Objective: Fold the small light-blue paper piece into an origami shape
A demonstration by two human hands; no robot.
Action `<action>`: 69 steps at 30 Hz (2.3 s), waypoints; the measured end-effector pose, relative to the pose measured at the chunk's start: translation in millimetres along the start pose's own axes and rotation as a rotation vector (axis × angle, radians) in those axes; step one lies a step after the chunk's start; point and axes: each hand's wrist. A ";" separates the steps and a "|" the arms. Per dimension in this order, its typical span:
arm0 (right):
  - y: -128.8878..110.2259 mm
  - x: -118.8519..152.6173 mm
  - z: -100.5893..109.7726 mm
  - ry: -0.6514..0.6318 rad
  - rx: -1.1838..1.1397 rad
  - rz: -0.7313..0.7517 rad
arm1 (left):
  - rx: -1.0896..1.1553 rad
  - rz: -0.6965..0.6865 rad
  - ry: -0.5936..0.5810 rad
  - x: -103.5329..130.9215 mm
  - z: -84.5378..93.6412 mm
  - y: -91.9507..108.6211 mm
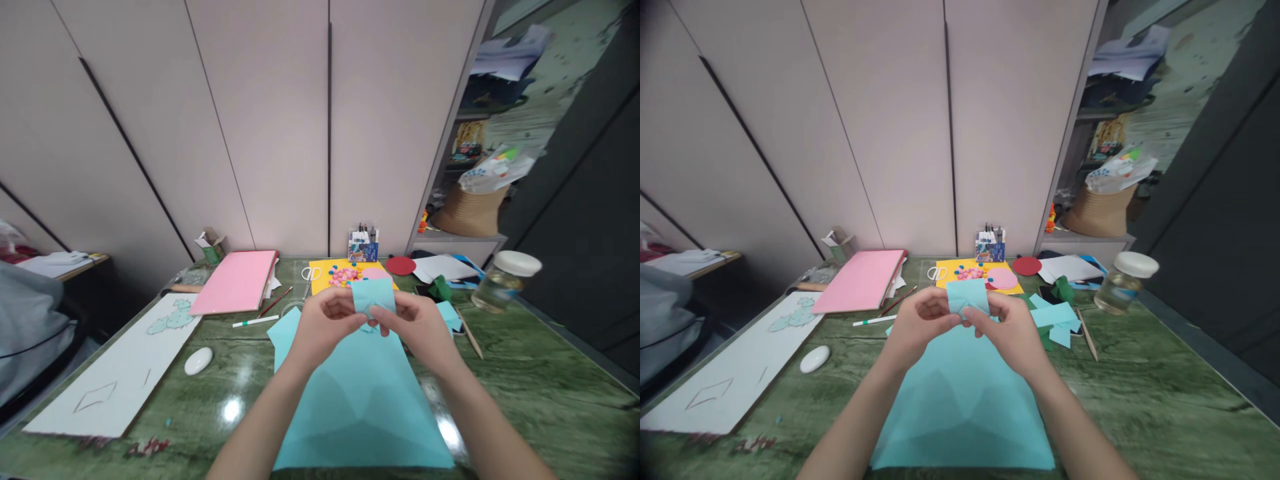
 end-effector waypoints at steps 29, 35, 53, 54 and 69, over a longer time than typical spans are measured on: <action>19.4 2.3 -16.0 0.226 -0.183 0.126 | -0.017 -0.104 0.158 8.6 -8.8 0.4; 18.5 3.6 -15.3 0.217 -0.218 0.142 | -0.058 -0.074 0.188 10.0 -10.4 -0.2; 24.1 2.4 -13.0 0.160 -0.241 0.071 | -0.178 -0.075 0.202 12.9 -11.0 3.0; 24.2 2.5 -12.6 0.161 -0.227 0.075 | -0.177 -0.075 0.201 13.0 -11.0 3.0; 19.5 4.5 -13.6 0.173 -0.208 0.046 | -0.028 -0.032 0.174 9.1 -4.5 7.0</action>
Point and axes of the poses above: each hand's wrist, its own x-axis away from the middle knuckle, its own z-axis out of the back of the hand, y = z × x, and after that the axes turned 3 degrees about -y, right-handed
